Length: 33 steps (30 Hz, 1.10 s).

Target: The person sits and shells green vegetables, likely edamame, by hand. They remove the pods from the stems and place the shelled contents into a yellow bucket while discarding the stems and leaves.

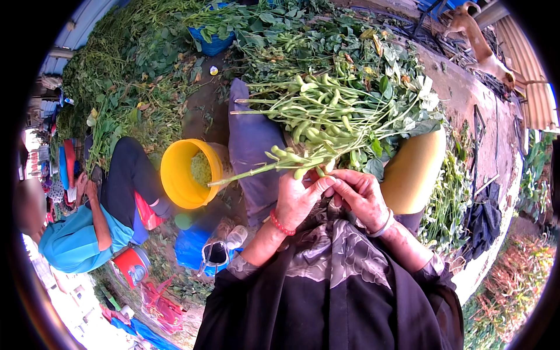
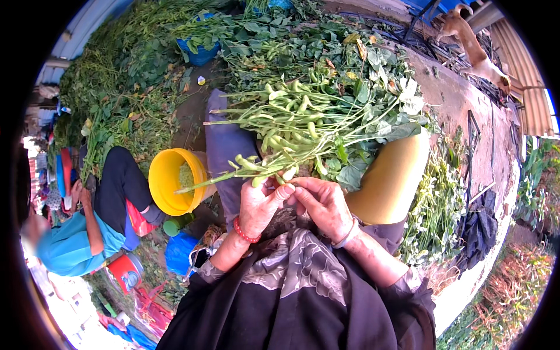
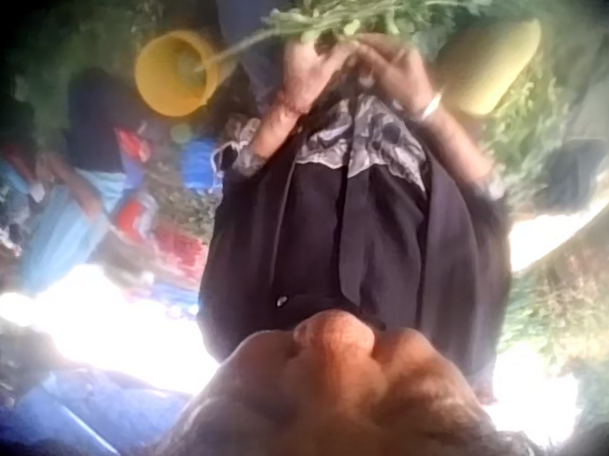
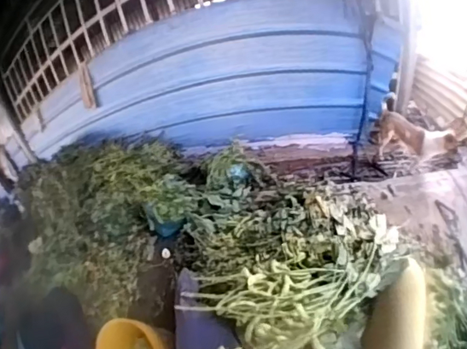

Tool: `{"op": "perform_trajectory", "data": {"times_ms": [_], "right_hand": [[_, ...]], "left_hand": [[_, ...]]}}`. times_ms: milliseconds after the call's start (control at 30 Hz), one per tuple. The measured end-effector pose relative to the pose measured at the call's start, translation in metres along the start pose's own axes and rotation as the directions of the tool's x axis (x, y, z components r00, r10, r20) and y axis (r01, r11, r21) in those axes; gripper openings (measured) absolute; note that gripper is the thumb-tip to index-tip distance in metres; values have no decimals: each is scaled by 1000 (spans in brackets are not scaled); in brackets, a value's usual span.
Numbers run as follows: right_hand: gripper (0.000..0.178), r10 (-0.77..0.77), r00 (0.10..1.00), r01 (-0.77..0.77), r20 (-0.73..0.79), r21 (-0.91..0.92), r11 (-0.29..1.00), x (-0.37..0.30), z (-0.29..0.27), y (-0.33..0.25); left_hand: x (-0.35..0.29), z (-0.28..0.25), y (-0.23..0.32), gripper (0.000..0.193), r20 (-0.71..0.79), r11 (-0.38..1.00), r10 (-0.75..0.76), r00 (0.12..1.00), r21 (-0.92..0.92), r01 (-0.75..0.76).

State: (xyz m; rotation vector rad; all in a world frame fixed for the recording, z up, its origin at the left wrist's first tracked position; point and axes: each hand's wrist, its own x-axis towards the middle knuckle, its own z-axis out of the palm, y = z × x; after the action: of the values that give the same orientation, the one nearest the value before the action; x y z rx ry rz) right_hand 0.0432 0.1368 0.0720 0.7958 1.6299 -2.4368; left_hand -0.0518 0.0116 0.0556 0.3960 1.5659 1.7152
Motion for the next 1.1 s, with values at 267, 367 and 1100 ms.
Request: {"op": "perform_trajectory", "data": {"times_ms": [267,367,1100], "right_hand": [[23,0,1000,0,2,102,995,-19,-4,-19],[22,59,998,-63,23,227,972,-23,-6,-20],[20,-172,980,161,-98,-113,980,1,1,12]], "left_hand": [[-9,7,9,22,31,990,99,995,93,-102],[-8,10,22,20,53,975,90,995,198,-99],[-14,0,56,24,12,636,626,780,571,-519]]}}
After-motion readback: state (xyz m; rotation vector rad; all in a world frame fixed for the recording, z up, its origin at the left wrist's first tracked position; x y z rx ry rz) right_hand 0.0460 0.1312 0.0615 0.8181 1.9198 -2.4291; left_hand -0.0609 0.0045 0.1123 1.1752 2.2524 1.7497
